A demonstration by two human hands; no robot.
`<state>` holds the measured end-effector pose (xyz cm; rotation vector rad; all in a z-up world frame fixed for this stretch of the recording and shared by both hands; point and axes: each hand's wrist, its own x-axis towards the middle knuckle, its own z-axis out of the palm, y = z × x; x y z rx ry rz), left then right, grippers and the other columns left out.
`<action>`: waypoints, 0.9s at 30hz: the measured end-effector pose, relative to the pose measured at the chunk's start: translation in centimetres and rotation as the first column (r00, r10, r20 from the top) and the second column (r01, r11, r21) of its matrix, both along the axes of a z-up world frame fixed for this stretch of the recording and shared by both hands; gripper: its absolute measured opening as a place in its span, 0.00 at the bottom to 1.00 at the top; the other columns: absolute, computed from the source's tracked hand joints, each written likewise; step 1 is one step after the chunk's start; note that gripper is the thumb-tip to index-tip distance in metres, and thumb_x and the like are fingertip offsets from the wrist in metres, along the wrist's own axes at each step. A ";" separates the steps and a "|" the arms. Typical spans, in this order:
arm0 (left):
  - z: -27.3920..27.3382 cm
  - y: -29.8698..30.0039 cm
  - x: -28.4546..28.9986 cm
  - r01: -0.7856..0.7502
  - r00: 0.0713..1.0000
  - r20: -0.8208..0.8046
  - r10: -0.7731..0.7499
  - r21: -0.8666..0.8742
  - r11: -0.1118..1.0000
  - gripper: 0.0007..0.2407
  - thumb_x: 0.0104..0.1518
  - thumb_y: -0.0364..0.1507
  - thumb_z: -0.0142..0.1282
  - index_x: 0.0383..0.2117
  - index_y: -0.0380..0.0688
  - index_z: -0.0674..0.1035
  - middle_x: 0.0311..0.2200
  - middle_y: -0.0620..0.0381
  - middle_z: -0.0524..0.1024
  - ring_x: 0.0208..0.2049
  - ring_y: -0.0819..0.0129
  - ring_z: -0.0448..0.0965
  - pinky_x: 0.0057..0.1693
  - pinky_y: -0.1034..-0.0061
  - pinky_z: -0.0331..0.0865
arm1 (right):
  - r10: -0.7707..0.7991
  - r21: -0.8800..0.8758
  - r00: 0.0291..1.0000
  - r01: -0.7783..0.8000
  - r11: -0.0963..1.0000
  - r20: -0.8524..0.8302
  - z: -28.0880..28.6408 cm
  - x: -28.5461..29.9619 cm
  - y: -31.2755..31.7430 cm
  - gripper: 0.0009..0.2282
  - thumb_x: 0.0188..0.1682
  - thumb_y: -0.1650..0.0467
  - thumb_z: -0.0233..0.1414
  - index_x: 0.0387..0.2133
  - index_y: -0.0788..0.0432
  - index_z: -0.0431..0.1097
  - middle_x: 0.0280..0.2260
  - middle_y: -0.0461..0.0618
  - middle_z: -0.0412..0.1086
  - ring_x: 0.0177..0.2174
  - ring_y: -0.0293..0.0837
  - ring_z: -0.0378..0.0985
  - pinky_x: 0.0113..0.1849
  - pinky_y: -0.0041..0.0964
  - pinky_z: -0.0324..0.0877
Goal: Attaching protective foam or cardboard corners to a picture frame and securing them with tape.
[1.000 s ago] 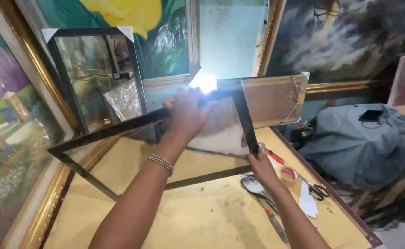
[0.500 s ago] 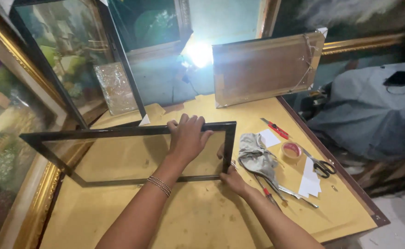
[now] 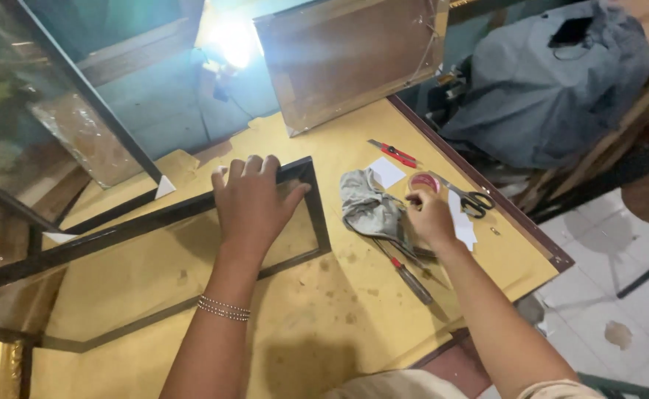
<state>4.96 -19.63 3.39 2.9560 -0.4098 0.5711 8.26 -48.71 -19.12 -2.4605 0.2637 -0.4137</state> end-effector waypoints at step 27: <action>-2.5 -0.8 1.8 -0.001 0.987 0.161 0.018 -0.107 0.994 0.14 0.51 0.46 0.53 0.26 0.50 0.74 0.21 0.59 0.73 0.28 0.63 0.74 0.38 0.68 0.64 | -0.360 0.142 0.875 0.421 0.896 -0.324 -1.9 -5.5 -9.0 0.17 0.30 0.70 0.59 0.35 0.57 0.68 0.27 0.46 0.72 0.38 0.48 0.72 0.41 0.39 0.66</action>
